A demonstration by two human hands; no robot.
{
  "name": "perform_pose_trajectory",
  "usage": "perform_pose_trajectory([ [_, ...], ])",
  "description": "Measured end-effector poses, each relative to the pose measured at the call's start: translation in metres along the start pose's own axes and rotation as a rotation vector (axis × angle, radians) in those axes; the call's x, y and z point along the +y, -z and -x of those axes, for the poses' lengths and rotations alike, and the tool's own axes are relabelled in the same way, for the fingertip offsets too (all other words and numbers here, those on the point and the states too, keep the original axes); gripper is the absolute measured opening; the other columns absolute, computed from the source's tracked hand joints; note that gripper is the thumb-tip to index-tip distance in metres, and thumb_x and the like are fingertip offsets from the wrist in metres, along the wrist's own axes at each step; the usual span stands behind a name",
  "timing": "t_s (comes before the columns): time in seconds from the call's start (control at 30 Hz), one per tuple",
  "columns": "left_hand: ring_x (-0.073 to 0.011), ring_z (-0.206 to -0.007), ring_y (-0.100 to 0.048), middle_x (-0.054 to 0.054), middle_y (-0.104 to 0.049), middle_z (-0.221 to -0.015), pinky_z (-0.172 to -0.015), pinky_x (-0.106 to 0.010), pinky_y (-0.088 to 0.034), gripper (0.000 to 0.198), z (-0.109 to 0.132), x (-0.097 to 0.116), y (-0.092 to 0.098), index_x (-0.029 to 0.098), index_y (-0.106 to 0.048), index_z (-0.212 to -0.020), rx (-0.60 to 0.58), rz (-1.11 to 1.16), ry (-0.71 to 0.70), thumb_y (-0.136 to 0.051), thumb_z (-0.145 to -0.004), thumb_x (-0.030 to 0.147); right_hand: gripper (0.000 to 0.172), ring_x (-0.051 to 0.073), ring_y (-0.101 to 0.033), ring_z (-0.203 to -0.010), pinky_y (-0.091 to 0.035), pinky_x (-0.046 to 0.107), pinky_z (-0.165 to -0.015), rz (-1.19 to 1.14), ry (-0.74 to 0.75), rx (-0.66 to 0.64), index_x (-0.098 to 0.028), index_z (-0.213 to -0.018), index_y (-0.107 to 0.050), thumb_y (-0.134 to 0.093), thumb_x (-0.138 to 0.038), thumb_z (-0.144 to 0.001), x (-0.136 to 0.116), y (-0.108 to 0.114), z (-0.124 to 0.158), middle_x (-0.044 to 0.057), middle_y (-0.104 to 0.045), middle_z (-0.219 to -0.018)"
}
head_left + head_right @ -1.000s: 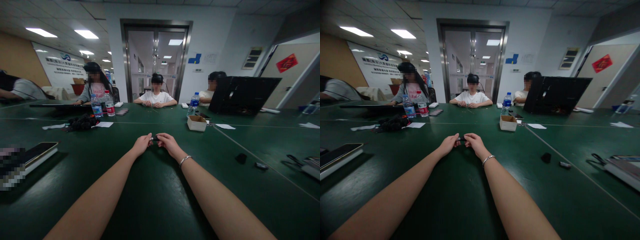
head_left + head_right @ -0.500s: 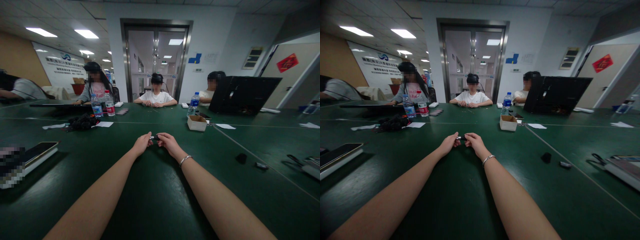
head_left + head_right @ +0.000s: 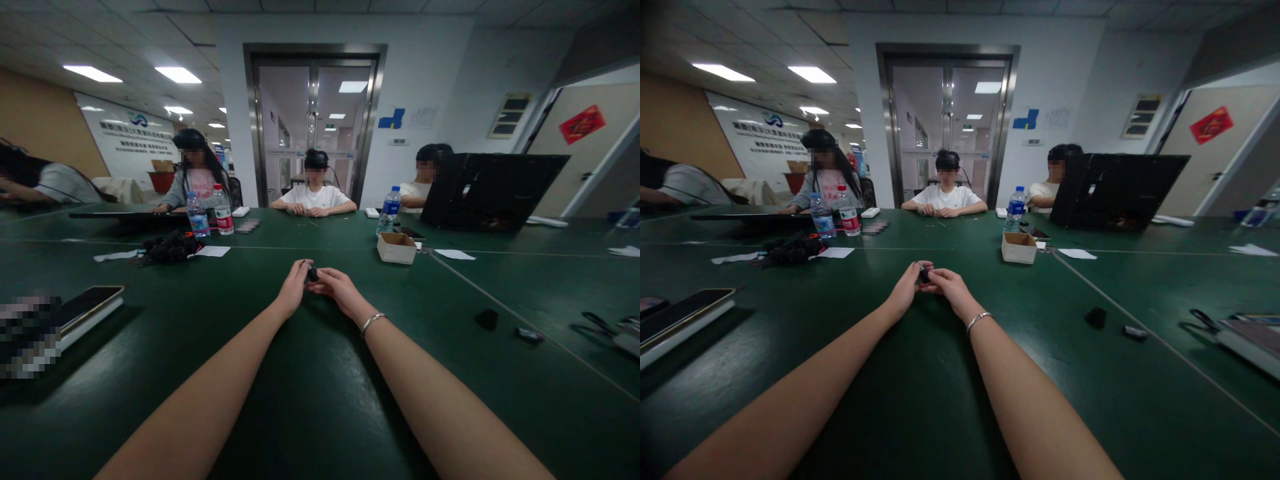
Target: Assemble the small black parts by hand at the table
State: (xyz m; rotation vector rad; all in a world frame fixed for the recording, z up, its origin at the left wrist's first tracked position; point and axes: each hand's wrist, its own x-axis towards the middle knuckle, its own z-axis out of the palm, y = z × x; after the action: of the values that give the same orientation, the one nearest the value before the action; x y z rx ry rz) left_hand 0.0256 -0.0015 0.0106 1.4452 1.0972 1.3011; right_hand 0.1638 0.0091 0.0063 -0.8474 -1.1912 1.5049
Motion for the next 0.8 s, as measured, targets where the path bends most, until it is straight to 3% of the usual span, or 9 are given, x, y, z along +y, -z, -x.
perform_pose_trajectory([
  [0.13, -0.0157, -0.094, -0.057, -0.008, -0.059, -0.106, -0.073, -0.026, -0.049, 0.036, 0.001, -0.005, -0.018, 0.02, -0.047, -0.087, 0.036, 0.161, 0.018, -0.027, -0.089, 0.049, 0.021, 0.013, -0.065, -0.066, -0.052, 0.028, -0.073, 0.044, 0.013, -0.114, -0.014, -0.076, -0.065, -0.075, -0.027, -0.064, 0.002, -0.005, -0.001, 0.002, -0.068, -0.073],
  [0.23, -0.015, -0.083, -0.058, -0.006, -0.06, -0.096, -0.068, -0.027, -0.048, 0.035, -0.002, -0.012, -0.011, 0.02, -0.046, -0.081, 0.066, 0.084, 0.024, -0.027, -0.088, 0.049, 0.022, 0.012, -0.064, -0.063, -0.051, 0.028, -0.07, 0.151, 0.008, -0.168, -0.013, -0.077, -0.065, -0.075, -0.027, -0.063, 0.004, -0.007, -0.002, 0.002, -0.068, -0.069],
  [0.37, -0.0168, -0.077, -0.055, -0.004, -0.058, -0.079, -0.07, -0.029, -0.044, 0.033, -0.008, -0.017, 0.033, 0.021, -0.049, -0.077, 0.203, -0.338, -0.043, -0.031, -0.086, 0.047, 0.029, 0.011, -0.063, -0.06, -0.049, 0.027, -0.069, 0.28, 0.033, -0.155, -0.013, -0.095, -0.063, -0.07, -0.024, -0.069, 0.005, -0.007, 0.0, 0.002, -0.069, -0.068],
  [0.47, -0.0194, -0.07, -0.056, -0.004, -0.057, -0.071, -0.063, -0.03, -0.041, 0.038, -0.009, -0.017, 0.07, 0.022, -0.05, -0.08, 0.351, -0.521, 0.099, -0.025, -0.087, 0.049, 0.026, 0.01, -0.063, -0.06, -0.048, 0.027, -0.069, 0.303, 0.062, -0.112, -0.013, -0.097, -0.061, -0.065, -0.023, -0.073, 0.005, -0.003, 0.003, 0.003, -0.068, -0.069],
  [0.57, -0.0209, -0.067, -0.057, -0.005, -0.059, -0.072, -0.059, -0.03, -0.04, 0.045, -0.004, -0.013, 0.098, 0.022, -0.051, -0.081, 0.332, -0.643, 0.168, -0.016, -0.088, 0.05, 0.021, 0.01, -0.061, -0.058, -0.047, 0.026, -0.066, 0.321, 0.096, -0.069, -0.013, -0.093, -0.062, -0.063, -0.022, -0.074, 0.006, -0.001, 0.004, 0.002, -0.067, -0.067],
  [0.67, -0.0237, -0.072, -0.059, -0.009, -0.062, -0.079, -0.061, -0.033, -0.041, 0.043, 0.008, -0.004, 0.127, 0.021, -0.051, -0.082, 0.262, -0.939, 0.191, -0.018, -0.088, 0.048, 0.019, 0.01, -0.06, -0.056, -0.047, 0.026, -0.065, 0.334, 0.104, -0.053, -0.013, -0.091, -0.061, -0.062, -0.022, -0.074, 0.007, -0.001, 0.004, 0.001, -0.066, -0.065],
  [0.8, -0.0277, -0.082, -0.061, -0.013, -0.064, -0.09, -0.068, -0.036, -0.043, 0.039, 0.031, 0.01, 0.185, 0.019, -0.051, -0.086, 0.195, -1.268, 0.228, -0.021, -0.087, 0.045, 0.017, 0.01, -0.059, -0.055, -0.047, 0.025, -0.062, 0.354, 0.1, -0.046, -0.014, -0.089, -0.062, -0.061, -0.021, -0.074, 0.007, -0.003, 0.004, 0.001, -0.066, -0.064],
])
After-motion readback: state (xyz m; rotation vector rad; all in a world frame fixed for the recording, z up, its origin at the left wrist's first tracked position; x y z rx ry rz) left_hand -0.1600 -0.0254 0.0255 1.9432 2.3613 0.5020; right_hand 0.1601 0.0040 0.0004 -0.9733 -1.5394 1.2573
